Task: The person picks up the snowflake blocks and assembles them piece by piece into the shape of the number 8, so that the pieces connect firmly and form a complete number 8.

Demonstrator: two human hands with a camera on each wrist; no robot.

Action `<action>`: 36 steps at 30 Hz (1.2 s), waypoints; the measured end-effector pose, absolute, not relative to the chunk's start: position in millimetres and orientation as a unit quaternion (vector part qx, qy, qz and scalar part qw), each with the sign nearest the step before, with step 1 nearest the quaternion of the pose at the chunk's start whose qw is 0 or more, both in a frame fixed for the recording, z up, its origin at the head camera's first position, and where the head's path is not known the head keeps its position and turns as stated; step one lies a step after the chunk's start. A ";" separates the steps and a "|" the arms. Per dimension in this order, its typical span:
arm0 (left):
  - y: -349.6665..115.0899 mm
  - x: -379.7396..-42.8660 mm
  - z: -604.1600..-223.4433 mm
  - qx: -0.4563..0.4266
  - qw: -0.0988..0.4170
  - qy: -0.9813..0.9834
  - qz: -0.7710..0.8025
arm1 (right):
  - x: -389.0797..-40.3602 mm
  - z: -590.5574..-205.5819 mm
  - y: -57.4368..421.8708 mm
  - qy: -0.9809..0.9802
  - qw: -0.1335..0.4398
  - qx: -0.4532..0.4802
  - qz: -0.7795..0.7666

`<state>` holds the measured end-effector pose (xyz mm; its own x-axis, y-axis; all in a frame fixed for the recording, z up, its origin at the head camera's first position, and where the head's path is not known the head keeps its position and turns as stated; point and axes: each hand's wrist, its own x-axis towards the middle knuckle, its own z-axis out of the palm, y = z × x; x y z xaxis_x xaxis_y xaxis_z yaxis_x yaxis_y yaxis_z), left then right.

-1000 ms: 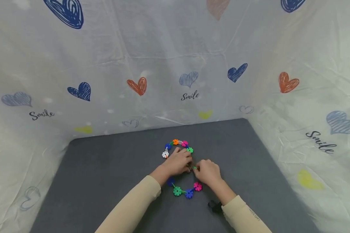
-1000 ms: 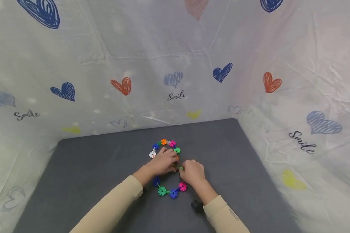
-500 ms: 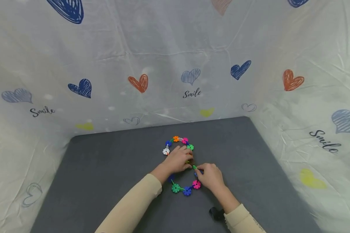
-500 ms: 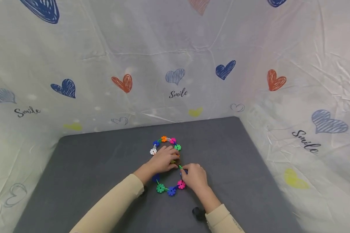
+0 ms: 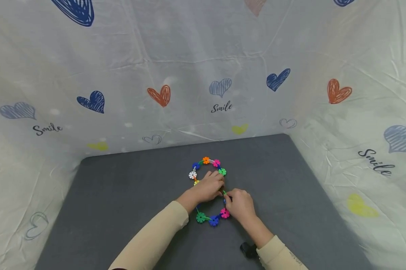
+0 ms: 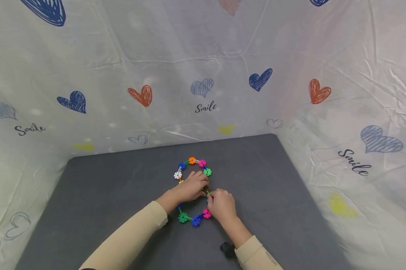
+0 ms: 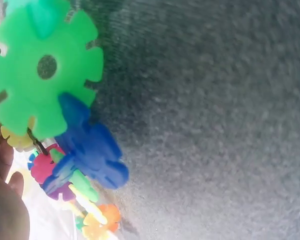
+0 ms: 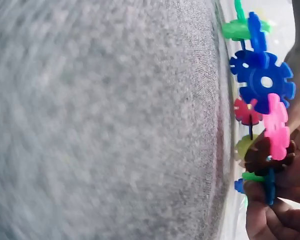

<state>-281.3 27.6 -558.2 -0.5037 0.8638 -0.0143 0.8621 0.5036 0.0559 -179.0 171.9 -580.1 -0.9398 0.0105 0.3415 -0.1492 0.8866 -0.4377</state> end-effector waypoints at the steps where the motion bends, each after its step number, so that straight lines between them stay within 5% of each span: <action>1: 26.1 -281.3 -557.7 0.498 0.016 0.867 0.017 | -180.0 -579.7 170.9 -0.956 0.165 0.040 0.241; 8: 3.1 -291.4 -549.8 0.447 0.030 0.893 0.049 | -191.9 -573.6 185.9 -0.930 0.037 -0.003 0.367; 17: -59.0 -284.7 -525.4 0.199 0.082 0.955 0.202 | -215.8 -574.0 197.7 -0.868 -0.049 -0.017 0.494; 26: -72.9 -241.6 -536.8 0.055 0.289 0.891 0.347 | -213.3 -576.9 201.2 -0.889 -0.046 -0.006 0.455; 36: -70.7 -231.3 -554.2 0.031 0.264 0.861 0.433 | -212.6 -579.7 196.1 -0.888 -0.039 -0.004 0.458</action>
